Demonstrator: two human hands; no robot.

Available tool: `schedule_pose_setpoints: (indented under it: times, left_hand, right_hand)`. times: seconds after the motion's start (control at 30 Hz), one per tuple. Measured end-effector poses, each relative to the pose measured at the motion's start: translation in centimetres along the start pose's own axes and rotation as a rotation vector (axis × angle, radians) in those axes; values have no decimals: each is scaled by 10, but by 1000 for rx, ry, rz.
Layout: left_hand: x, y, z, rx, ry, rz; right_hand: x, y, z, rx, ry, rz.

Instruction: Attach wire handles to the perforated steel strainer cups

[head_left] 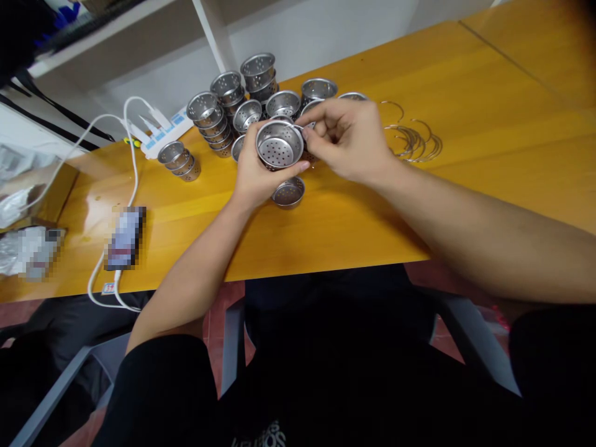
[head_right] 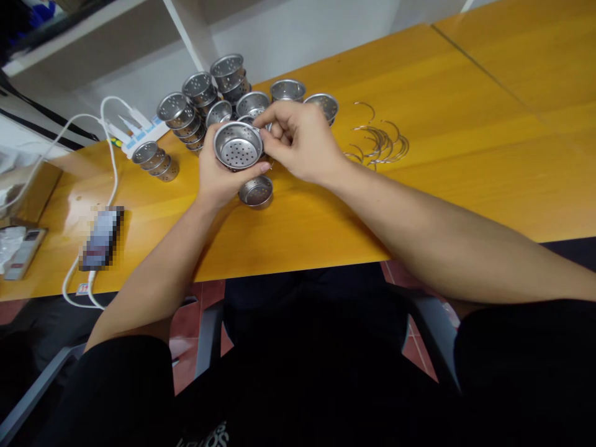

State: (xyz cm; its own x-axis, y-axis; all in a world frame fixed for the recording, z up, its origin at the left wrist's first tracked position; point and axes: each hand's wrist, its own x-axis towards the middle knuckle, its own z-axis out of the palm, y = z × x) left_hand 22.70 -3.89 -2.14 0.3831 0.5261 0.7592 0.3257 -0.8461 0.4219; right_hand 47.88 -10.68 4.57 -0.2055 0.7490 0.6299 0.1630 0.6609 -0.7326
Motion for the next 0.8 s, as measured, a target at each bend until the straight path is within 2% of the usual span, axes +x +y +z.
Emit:
schedule_pose_setpoints:
  times: [0.2,0.33,0.5,0.8]
  left_hand:
    - [0,10,0,-95,-65,21]
    - [2,17,0,-58,-86,4]
    - [1,14,3,-49,-86,-12]
    - [-1,11,7,-46,-73,-9]
  right_hand:
    - [3,5,-2,25,16,-15]
    - [4,3,-4,55,24,-11]
    - [2,2,-4,58,-5,39]
    - [1,-3,0,-29,27,82]
